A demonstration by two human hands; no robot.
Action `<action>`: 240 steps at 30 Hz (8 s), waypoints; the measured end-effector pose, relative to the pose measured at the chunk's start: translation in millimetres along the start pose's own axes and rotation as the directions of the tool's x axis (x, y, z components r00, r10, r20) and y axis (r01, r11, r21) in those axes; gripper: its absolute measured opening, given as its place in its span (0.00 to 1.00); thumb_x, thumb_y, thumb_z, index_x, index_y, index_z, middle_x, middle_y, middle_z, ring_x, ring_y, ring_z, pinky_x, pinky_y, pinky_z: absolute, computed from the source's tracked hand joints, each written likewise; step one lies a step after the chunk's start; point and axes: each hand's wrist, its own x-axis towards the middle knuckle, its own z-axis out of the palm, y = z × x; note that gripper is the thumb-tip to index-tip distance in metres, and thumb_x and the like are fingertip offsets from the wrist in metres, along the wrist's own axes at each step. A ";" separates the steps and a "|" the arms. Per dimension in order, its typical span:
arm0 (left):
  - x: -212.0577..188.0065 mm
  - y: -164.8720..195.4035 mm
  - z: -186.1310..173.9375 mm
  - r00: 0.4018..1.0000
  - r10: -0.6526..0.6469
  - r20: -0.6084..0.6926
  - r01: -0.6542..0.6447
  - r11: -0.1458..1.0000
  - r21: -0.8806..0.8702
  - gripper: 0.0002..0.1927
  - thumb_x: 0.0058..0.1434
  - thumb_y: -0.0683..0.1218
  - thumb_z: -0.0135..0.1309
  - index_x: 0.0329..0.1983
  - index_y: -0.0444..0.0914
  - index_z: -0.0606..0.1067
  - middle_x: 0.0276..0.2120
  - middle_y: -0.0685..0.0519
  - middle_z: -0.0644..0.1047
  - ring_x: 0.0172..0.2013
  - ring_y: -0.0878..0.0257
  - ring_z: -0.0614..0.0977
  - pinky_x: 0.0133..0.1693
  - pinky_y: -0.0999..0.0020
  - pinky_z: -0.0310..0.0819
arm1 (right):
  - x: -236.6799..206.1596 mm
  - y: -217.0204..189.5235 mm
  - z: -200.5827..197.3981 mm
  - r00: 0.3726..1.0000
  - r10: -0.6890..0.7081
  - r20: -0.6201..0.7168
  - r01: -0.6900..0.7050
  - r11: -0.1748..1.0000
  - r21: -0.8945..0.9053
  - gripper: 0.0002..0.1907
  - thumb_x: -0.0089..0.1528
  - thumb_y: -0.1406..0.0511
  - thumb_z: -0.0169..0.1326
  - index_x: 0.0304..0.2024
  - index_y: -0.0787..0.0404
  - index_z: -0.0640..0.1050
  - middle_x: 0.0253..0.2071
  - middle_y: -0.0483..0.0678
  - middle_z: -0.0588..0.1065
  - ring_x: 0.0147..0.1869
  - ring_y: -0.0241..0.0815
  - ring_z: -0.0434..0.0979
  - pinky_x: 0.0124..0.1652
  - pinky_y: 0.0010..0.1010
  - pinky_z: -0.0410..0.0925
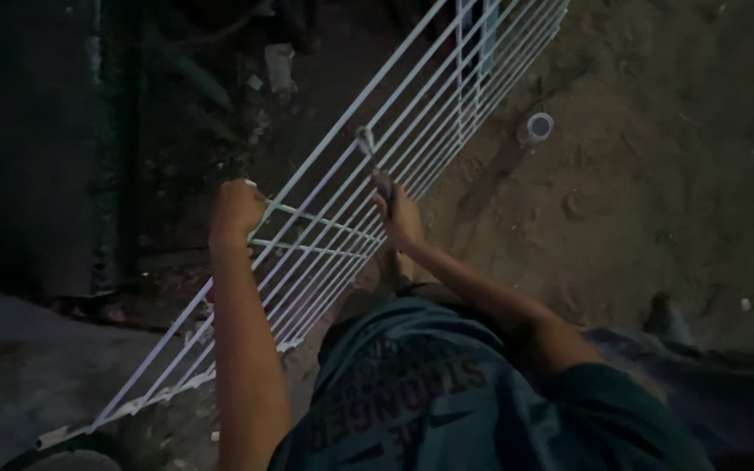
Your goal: The person paints a white metal gate using a paintbrush, applying white paint to the horizontal and vertical bars. The person repeatedly dips the brush into a small container and continues painting along the length of the gate.
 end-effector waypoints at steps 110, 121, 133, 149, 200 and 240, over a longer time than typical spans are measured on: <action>15.9 -1.5 6.6 0.867 -0.494 0.068 0.443 0.824 0.352 0.18 0.61 0.51 0.57 0.48 0.36 0.86 0.53 0.37 0.82 0.53 0.41 0.84 0.53 0.50 0.78 | 222.5 83.8 -172.9 0.925 0.340 0.169 -0.202 0.063 0.977 0.24 0.71 0.44 0.46 0.32 0.54 0.67 0.22 0.40 0.63 0.21 0.33 0.59 0.22 0.25 0.54; 0.3 -31.8 5.4 0.870 -0.493 0.010 0.485 0.860 0.157 0.18 0.62 0.52 0.57 0.45 0.34 0.84 0.49 0.33 0.80 0.51 0.35 0.81 0.49 0.43 0.76 | 224.2 64.8 -144.9 0.910 0.383 0.161 -0.271 0.253 0.929 0.27 0.70 0.40 0.40 0.30 0.52 0.66 0.21 0.43 0.65 0.20 0.36 0.62 0.21 0.28 0.56; 1.8 -12.6 3.2 0.769 -0.632 0.100 0.628 0.775 0.069 0.16 0.66 0.50 0.53 0.48 0.36 0.83 0.48 0.35 0.82 0.46 0.35 0.86 0.48 0.43 0.79 | 172.1 60.3 -121.8 0.903 0.387 0.184 -0.345 0.400 0.849 0.25 0.70 0.42 0.43 0.34 0.52 0.69 0.25 0.41 0.67 0.23 0.35 0.65 0.23 0.28 0.58; -26.6 -41.6 30.9 0.886 -0.459 -0.067 0.462 0.886 0.047 0.21 0.58 0.45 0.50 0.53 0.48 0.84 0.49 0.42 0.83 0.48 0.41 0.84 0.52 0.47 0.76 | 214.7 68.4 -147.3 0.924 0.312 -0.220 -0.180 0.865 0.468 0.30 0.72 0.44 0.45 0.57 0.63 0.74 0.37 0.43 0.77 0.37 0.35 0.78 0.37 0.31 0.71; 23.6 122.3 14.0 0.958 -0.048 -0.282 0.087 0.988 0.126 0.23 0.64 0.42 0.50 0.61 0.52 0.78 0.63 0.53 0.75 0.63 0.52 0.74 0.69 0.50 0.59 | 316.6 89.5 -230.4 0.924 0.310 -0.225 -0.245 0.930 0.275 0.26 0.70 0.49 0.52 0.54 0.66 0.73 0.36 0.48 0.74 0.32 0.37 0.72 0.33 0.38 0.67; 200.3 393.4 45.3 0.993 -0.001 -0.118 0.022 0.983 0.182 0.13 0.60 0.42 0.53 0.43 0.43 0.86 0.45 0.44 0.82 0.50 0.45 0.82 0.58 0.42 0.66 | 326.5 91.7 -280.6 0.996 0.086 0.011 -0.085 0.995 -0.054 0.21 0.68 0.53 0.52 0.43 0.67 0.74 0.37 0.63 0.78 0.42 0.62 0.80 0.41 0.47 0.69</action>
